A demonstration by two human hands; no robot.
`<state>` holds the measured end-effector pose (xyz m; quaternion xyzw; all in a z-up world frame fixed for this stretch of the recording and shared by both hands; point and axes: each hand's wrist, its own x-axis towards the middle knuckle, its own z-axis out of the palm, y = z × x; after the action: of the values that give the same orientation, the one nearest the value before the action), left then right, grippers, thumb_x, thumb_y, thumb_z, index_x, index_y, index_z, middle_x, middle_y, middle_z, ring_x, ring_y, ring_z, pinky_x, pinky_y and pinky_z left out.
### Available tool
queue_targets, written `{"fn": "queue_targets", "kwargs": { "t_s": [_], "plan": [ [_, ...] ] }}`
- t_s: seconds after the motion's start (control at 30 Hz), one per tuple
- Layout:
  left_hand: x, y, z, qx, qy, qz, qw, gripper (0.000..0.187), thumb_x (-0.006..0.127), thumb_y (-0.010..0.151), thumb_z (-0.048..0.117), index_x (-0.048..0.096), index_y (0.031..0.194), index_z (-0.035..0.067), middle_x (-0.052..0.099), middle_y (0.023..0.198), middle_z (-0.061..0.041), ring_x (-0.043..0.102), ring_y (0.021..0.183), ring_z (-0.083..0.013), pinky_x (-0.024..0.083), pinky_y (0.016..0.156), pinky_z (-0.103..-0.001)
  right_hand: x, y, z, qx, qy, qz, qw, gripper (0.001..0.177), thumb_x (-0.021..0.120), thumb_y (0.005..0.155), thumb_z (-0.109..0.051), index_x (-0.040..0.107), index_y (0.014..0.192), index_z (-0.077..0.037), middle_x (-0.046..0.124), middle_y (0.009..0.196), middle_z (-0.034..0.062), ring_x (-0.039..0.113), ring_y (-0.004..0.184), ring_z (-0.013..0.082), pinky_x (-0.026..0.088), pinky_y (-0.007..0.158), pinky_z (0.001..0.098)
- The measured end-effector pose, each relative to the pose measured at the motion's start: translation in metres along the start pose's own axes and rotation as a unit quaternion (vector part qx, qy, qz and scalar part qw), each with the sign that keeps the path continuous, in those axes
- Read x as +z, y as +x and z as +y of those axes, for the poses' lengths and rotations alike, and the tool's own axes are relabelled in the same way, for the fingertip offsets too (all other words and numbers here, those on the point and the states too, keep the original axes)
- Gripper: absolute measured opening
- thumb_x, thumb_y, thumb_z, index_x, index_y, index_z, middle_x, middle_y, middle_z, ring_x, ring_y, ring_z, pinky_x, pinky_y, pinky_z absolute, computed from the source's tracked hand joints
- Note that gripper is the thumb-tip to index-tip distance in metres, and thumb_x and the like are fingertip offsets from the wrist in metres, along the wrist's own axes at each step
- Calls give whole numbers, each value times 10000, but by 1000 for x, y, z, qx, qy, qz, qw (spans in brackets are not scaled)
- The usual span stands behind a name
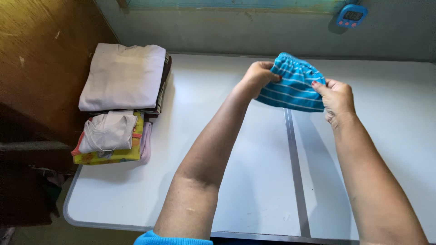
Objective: The person folds several pieces of clothing on a white table. They retrieve items from a red basket, unfold them, and fold them neatly before stacking them on the table. The items include blue striped shorts, grey shorts, and a grey tank top.
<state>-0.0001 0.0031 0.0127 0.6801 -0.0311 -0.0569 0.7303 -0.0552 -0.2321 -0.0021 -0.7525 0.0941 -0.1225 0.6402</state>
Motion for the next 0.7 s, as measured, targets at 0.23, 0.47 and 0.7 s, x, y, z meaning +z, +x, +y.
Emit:
{"fn": "queue_targets", "kwargs": {
  "t_s": [0.23, 0.47, 0.7],
  "plan": [
    [-25, 8, 31, 9, 16, 2, 1000, 433, 785, 742, -46, 763, 1165, 45, 789, 987, -195, 766, 940, -383, 547, 907, -533, 23, -11, -40, -51, 13, 7, 999, 94, 820, 950, -222, 747, 1007, -202, 720, 811, -61, 742, 787, 31, 633, 737, 235],
    [-92, -17, 43, 13, -5, 17, 1000, 496, 826, 720, -55, 754, 1198, 53, 786, 1025, -242, 769, 952, -462, 559, 915, -561, 72, -42, -70, -78, 41, -47, 995, 177, 785, 970, -173, 730, 1136, -145, 726, 878, -48, 715, 857, 16, 627, 811, 233],
    [-155, -79, 86, -13, 5, 64, 998, 516, 739, 743, -83, 718, 1251, 4, 804, 999, -178, 781, 818, -251, 665, 764, -351, 139, -85, -112, -61, 12, -110, 992, 276, 671, 987, -107, 675, 1244, -6, 763, 1059, 69, 728, 828, 56, 635, 781, 146]
  ]
}}
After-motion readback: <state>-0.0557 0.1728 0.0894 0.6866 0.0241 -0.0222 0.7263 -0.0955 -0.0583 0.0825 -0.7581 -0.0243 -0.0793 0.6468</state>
